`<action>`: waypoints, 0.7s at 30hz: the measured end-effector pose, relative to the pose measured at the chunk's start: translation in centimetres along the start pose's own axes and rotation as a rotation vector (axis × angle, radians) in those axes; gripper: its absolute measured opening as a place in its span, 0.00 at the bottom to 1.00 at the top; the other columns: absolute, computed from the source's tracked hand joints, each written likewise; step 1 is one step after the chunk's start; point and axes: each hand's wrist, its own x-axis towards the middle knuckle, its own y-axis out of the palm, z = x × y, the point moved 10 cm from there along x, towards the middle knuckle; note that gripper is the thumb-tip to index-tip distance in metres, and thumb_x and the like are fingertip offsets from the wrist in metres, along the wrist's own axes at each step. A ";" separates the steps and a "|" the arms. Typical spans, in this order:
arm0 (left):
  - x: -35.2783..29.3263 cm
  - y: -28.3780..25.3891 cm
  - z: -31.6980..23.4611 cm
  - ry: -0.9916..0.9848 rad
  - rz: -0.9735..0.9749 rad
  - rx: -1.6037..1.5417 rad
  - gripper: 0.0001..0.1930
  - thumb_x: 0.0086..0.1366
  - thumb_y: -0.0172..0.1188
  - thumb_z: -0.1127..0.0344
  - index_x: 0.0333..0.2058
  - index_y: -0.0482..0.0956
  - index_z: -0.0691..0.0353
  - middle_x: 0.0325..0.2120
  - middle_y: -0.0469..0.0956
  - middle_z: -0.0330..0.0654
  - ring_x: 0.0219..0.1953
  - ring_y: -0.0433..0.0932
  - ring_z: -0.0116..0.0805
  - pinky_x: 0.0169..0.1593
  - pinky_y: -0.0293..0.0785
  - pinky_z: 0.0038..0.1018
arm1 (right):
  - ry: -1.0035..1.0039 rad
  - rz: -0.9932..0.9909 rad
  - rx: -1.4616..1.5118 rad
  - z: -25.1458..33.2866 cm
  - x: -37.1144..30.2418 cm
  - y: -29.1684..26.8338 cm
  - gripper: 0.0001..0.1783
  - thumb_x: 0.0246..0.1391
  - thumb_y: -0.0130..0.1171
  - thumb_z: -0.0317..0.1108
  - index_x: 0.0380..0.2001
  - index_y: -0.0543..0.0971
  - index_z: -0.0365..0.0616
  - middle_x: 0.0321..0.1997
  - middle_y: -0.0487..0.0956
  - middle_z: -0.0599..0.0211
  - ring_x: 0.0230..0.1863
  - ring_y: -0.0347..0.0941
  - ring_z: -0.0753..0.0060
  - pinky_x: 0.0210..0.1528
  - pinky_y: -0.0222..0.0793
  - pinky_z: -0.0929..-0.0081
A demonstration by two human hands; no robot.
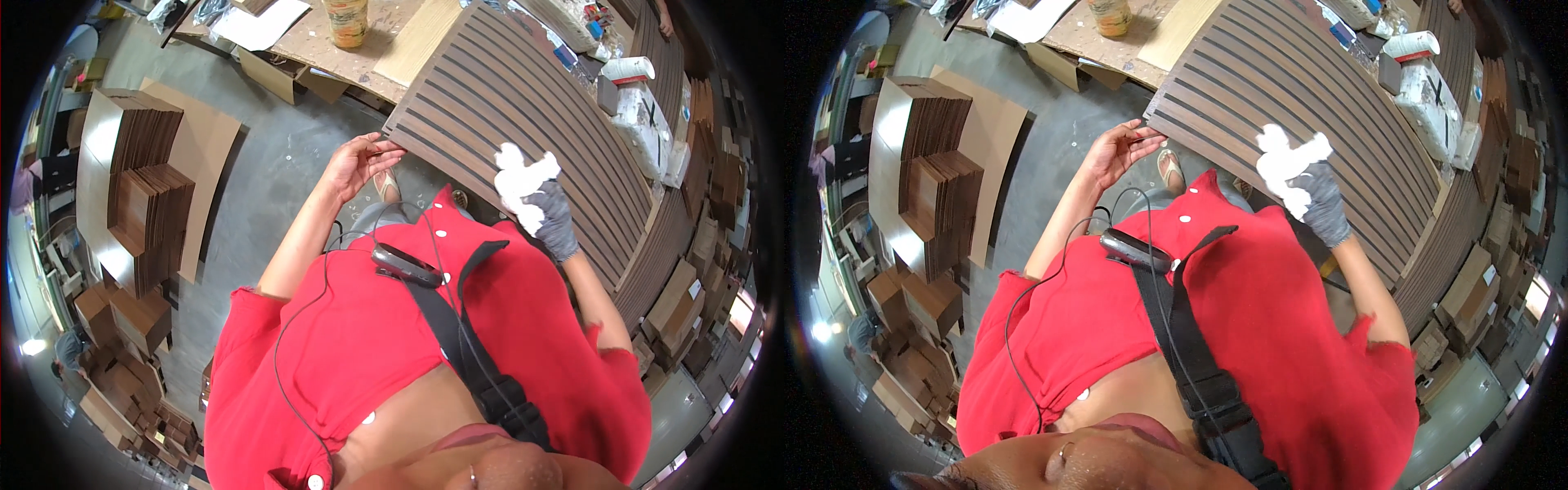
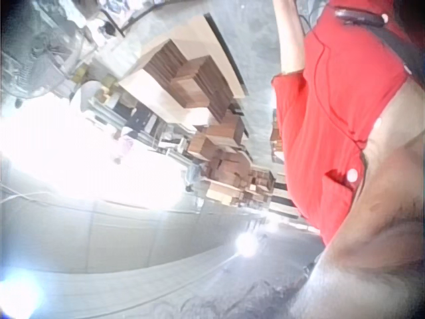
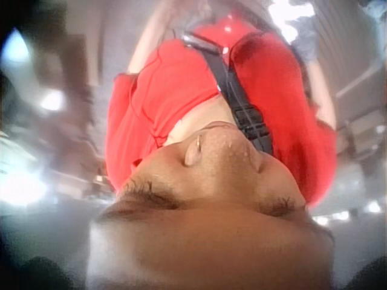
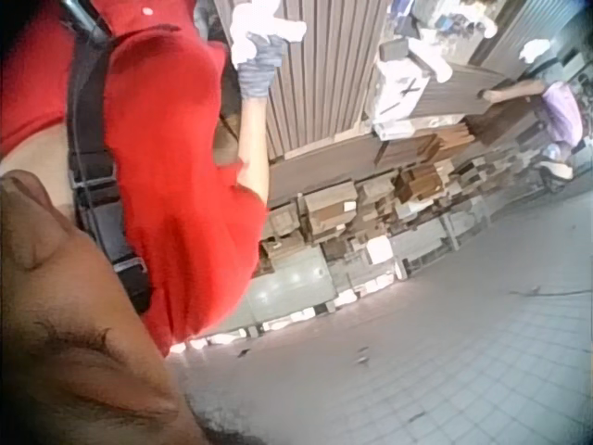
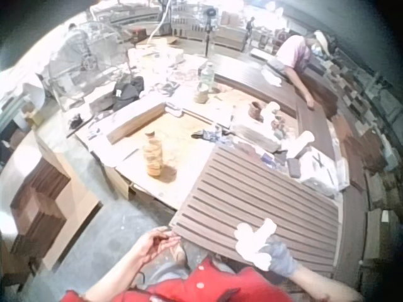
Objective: The person applies a small block or tool along the edges and grooves of a slatted wooden panel, smoothing out the surface by hand and checking sections one by one.
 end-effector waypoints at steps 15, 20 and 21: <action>1.1 3.7 0.1 -0.176 0.014 0.622 0.35 0.70 0.45 0.40 0.57 0.66 0.72 0.43 0.80 0.60 0.47 0.80 0.47 0.58 0.72 0.36 | 0.025 -0.140 -0.801 0.9 -0.7 9.9 0.30 0.52 0.55 0.39 0.61 0.70 0.50 0.64 0.67 0.64 0.69 0.58 0.59 0.71 0.48 0.56; 1.0 3.2 0.2 -0.254 -0.047 0.744 0.37 0.70 0.40 0.36 0.59 0.67 0.66 0.47 0.80 0.57 0.50 0.80 0.45 0.57 0.70 0.37 | 0.597 -0.665 -0.628 -8.6 -23.3 -6.6 0.24 0.57 0.51 0.33 0.57 0.72 0.40 0.55 0.74 0.54 0.59 0.68 0.56 0.62 0.62 0.58; 1.1 2.9 0.1 -0.271 -0.075 0.803 0.37 0.69 0.39 0.35 0.59 0.68 0.63 0.47 0.81 0.55 0.50 0.80 0.45 0.57 0.70 0.39 | 0.900 -0.441 -0.889 -11.9 -26.1 -8.5 0.24 0.58 0.52 0.33 0.58 0.71 0.40 0.56 0.74 0.55 0.59 0.69 0.57 0.63 0.62 0.58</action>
